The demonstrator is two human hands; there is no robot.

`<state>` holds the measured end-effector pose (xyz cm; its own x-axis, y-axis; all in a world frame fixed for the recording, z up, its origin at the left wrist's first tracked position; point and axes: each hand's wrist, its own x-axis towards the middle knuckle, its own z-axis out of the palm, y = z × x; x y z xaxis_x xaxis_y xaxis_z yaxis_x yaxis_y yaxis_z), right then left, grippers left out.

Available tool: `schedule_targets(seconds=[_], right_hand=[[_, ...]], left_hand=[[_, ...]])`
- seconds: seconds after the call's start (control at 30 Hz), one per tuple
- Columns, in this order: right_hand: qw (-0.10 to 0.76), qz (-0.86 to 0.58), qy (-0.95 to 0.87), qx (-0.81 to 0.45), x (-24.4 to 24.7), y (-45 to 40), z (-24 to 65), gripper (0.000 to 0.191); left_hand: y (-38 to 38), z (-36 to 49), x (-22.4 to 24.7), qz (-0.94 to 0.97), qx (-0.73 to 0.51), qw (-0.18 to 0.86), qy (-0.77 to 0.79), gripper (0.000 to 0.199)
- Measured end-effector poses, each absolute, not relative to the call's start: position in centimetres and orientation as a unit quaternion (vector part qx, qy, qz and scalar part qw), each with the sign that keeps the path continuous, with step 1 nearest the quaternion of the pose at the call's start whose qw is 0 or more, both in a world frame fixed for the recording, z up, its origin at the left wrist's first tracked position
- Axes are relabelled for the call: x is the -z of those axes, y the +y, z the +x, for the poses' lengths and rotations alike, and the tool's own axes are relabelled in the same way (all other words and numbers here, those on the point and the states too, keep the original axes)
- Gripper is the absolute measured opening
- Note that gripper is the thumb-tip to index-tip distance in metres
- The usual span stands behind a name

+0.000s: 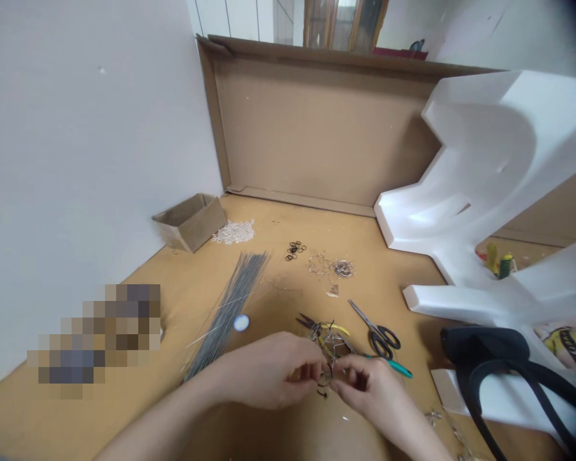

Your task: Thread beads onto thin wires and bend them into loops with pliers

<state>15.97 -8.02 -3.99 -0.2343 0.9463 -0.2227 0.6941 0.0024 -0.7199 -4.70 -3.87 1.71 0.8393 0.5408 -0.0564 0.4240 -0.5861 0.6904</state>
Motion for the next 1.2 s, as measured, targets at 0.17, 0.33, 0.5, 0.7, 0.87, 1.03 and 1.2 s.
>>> schedule_targets(seconds=[0.17, 0.33, 0.5, 0.7, 0.87, 1.03, 1.2], right_hand=[[0.206, -0.603, -0.676, -0.368, 4.3, -7.7, 14.7, 0.018], [0.251, -0.613, -0.627, -0.409, 5.5, -7.8, 14.7, 0.024], [0.276, -0.611, -0.554, -0.493, 5.5, -8.3, 14.9, 0.031], [0.254, -0.613, -0.519, -0.539, 4.9, -8.3, 15.2, 0.047], [0.239, -0.592, -0.516, -0.571, 5.1, -7.9, 15.4, 0.049], [0.230, -0.577, -0.509, -0.595, 5.3, -7.5, 15.2, 0.049], [0.237, -0.577, -0.507, -0.595, 5.9, -7.4, 15.0, 0.044]], left_hand=[[-3.9, -4.5, -0.9, 0.893, -0.083, 0.330, 0.295, 0.011], [-4.0, -4.5, -0.4, 0.903, -0.087, 0.296, 0.298, 0.009], [-4.1, -4.4, -0.4, 0.908, -0.116, 0.268, 0.300, 0.014], [-4.3, -4.0, -0.5, 0.923, -0.114, 0.221, 0.294, 0.018], [-4.0, -3.6, 0.6, 0.939, -0.074, 0.159, 0.297, 0.017], [-3.7, -3.1, 2.1, 0.953, -0.057, 0.117, 0.274, 0.014], [-3.8, -2.9, 2.2, 0.958, -0.072, 0.104, 0.257, 0.014]])
